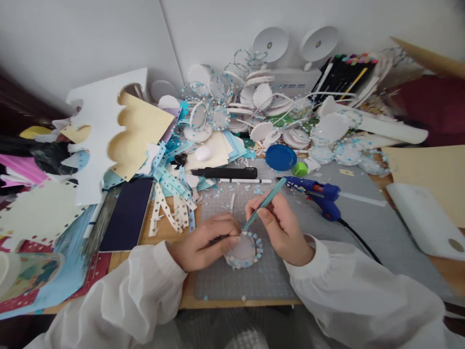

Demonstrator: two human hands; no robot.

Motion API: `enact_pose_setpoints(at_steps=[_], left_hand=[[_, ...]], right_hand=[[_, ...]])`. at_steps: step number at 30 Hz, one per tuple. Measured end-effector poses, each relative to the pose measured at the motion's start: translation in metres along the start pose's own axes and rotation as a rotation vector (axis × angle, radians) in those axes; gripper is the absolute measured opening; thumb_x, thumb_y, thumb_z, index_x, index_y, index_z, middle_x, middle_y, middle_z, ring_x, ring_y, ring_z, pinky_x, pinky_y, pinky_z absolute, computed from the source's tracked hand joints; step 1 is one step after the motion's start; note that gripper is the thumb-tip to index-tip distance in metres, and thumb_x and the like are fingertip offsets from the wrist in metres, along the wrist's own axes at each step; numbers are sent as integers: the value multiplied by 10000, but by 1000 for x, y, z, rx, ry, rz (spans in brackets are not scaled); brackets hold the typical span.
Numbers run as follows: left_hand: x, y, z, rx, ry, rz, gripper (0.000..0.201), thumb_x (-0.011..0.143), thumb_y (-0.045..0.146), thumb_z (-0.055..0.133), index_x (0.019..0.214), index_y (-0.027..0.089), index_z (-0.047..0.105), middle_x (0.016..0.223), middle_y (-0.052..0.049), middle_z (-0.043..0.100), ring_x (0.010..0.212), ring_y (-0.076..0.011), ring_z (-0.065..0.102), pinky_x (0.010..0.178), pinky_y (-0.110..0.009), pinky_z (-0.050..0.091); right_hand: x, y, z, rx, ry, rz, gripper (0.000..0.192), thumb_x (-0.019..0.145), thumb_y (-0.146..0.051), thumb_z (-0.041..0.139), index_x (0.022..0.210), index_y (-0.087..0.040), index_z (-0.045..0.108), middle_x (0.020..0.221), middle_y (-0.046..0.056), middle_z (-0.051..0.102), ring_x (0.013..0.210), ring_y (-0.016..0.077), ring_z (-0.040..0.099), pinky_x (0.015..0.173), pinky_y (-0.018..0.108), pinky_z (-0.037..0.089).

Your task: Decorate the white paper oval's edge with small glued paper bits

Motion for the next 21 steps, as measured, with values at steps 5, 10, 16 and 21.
enact_pose_setpoints(at_steps=[5, 10, 16, 21], left_hand=[[0, 0, 0, 3, -1, 2, 213, 967, 188, 392, 765, 164, 456, 795, -44, 491, 801, -153, 472, 744, -279, 411], [-1, -1, 0, 6, 4, -4, 226, 974, 210, 383, 770, 160, 464, 804, -54, 504, 794, -158, 470, 746, -291, 410], [-1, 0, 0, -12, 15, -12, 245, 983, 230, 376, 762, 159, 456, 797, -49, 492, 786, -152, 474, 744, -286, 408], [-2, 0, 0, -27, 7, -11, 236, 982, 228, 377, 774, 156, 461, 809, -52, 493, 807, -154, 475, 765, -289, 409]], right_hand=[[0, 0, 0, 18, 17, 48, 108, 975, -282, 423, 951, -215, 504, 819, 14, 564, 712, 129, 528, 652, 280, 436], [2, 1, -2, 71, 49, 106, 121, 972, -303, 436, 940, -215, 514, 805, 5, 567, 700, 124, 524, 666, 276, 447], [1, 2, -1, 86, -14, 156, 141, 970, -317, 443, 917, -215, 524, 794, 1, 564, 681, 119, 516, 641, 265, 435], [1, 0, 0, 44, -7, 163, 164, 960, -355, 459, 903, -213, 518, 787, 8, 567, 673, 124, 521, 627, 265, 444]])
Point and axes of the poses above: each hand's wrist, its own x-axis towards the middle knuckle, its own z-axis out of the palm, y = z × x, the point moved 2 cm from there along x, towards the middle knuckle
